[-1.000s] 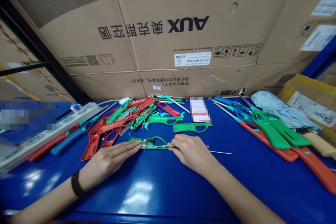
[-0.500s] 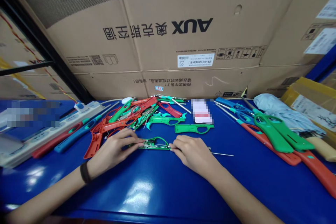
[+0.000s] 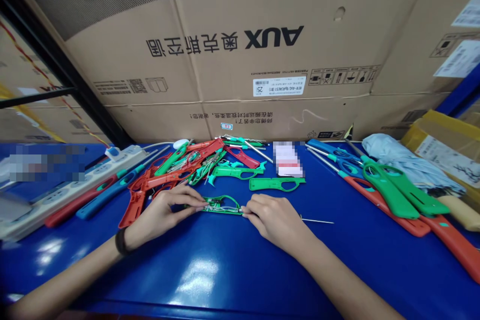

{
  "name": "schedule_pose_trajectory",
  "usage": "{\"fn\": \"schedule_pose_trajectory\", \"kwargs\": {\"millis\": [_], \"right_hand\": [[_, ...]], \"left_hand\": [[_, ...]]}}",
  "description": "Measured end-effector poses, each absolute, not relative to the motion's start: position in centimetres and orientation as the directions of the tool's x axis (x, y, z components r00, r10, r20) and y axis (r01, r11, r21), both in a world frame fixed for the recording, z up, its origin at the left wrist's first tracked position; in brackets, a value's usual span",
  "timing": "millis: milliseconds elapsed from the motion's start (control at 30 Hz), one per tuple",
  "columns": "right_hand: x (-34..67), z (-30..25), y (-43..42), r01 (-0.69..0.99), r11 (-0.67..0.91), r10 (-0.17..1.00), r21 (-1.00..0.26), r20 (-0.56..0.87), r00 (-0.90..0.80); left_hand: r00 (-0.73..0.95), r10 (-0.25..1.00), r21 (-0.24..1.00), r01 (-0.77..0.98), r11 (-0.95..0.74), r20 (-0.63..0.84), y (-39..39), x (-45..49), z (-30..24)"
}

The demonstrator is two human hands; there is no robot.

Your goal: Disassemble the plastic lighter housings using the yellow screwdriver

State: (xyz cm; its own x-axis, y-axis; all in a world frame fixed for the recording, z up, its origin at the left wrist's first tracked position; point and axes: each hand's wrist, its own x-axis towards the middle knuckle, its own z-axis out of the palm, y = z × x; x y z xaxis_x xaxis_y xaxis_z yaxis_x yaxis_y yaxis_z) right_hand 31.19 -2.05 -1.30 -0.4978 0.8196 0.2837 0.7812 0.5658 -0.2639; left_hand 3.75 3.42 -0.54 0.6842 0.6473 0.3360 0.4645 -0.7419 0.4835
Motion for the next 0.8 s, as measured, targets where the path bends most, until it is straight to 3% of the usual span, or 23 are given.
{"fn": "schedule_pose_trajectory", "kwargs": {"millis": [100, 200, 300, 433, 600, 800], "right_hand": [[31.2, -1.3, -2.1, 0.783, 0.569, 0.816, -0.253, 0.291, -0.5], [31.2, -1.3, -2.2, 0.784, 0.569, 0.815, -0.248, 0.296, -0.498], [31.2, -1.5, -2.3, 0.79, 0.564, 0.818, -0.242, 0.292, -0.495], [31.2, -1.4, -2.3, 0.792, 0.555, 0.827, -0.254, 0.272, -0.492], [31.2, -0.8, -2.5, 0.788, 0.563, 0.824, -0.249, 0.245, -0.511], [31.2, -0.7, -2.8, 0.783, 0.569, 0.819, -0.252, 0.263, -0.51]], "left_hand": [[0.729, 0.565, 0.301, 0.479, -0.825, 0.387, 2.6, 3.4, -1.1], [0.811, 0.471, 0.111, 0.463, -0.88, 0.348, 1.5, 3.0, -1.4], [0.836, 0.475, 0.036, 0.485, -0.874, 0.273, 0.5, 3.0, -1.3], [0.842, 0.502, 0.033, 0.506, -0.862, 0.197, -0.2, 3.1, -0.8], [0.827, 0.541, 0.123, 0.527, -0.841, 0.152, -0.2, 3.0, 0.0], [0.734, 0.594, 0.154, 0.579, -0.801, 0.33, 0.2, 3.9, 0.1]]}}
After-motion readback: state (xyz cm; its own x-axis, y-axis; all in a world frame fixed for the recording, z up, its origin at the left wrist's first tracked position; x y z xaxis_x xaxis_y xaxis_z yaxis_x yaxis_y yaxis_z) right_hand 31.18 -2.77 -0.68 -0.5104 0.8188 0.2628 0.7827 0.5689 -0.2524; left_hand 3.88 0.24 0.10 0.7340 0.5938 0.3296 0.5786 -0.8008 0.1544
